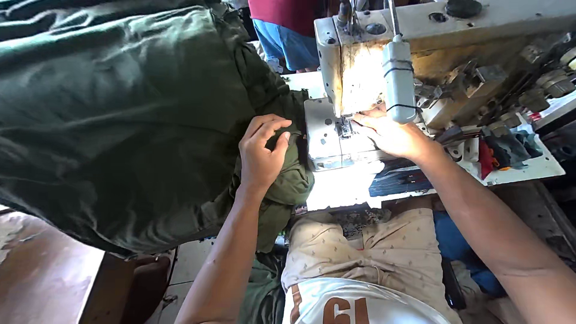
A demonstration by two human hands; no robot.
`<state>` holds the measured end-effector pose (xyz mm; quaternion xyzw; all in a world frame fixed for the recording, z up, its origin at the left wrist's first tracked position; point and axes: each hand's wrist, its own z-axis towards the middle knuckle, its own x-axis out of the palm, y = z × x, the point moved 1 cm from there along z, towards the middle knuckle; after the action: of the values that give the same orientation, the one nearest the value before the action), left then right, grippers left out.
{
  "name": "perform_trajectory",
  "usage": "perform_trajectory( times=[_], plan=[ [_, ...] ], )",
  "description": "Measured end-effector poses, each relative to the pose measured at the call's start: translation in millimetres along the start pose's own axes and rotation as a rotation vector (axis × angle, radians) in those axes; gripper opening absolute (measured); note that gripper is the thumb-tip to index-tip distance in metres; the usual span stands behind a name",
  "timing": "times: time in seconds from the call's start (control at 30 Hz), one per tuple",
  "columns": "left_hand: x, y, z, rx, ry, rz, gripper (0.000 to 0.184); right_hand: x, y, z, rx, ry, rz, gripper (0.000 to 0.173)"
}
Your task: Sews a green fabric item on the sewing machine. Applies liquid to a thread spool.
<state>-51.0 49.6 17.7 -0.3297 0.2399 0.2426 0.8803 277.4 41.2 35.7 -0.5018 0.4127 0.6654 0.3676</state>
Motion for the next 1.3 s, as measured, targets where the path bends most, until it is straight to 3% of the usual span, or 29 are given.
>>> perform_trajectory(
  times=[0.23,0.37,0.47,0.6,0.83,1.0,1.13,1.2,1.3],
  plan=[
    [33,-35,28,0.058,-0.005,-0.063,0.022,51,-33,51,0.06,-0.246,-0.022,0.046],
    [45,-37,46,-0.01,0.087,-0.039,0.025,-14,-15,20,0.056,-0.037,0.147,0.043],
    [55,-25,59,-0.066,0.173,-0.009,0.027,-50,-5,-20,0.201,0.04,0.073,0.046],
    [83,-15,75,-0.143,0.345,0.055,0.035,-34,-14,-30,0.215,-0.055,-0.041,0.042],
    [101,-9,79,-0.193,0.332,0.166,0.03,-24,-15,-35,0.209,-0.193,-0.033,0.035],
    [100,-9,78,-0.188,0.338,0.182,0.031,-29,-12,-35,0.373,-0.062,0.008,0.04],
    [100,-11,74,-0.199,0.296,0.156,0.029,-26,-16,-36,0.367,-0.064,-0.013,0.044],
    [101,-11,74,-0.223,0.27,0.127,0.029,-23,-18,-36,0.328,-0.151,-0.053,0.04],
    [101,-10,74,-0.2,0.243,0.106,0.028,-4,-23,-47,0.143,-0.547,-0.237,0.024]
  ],
)
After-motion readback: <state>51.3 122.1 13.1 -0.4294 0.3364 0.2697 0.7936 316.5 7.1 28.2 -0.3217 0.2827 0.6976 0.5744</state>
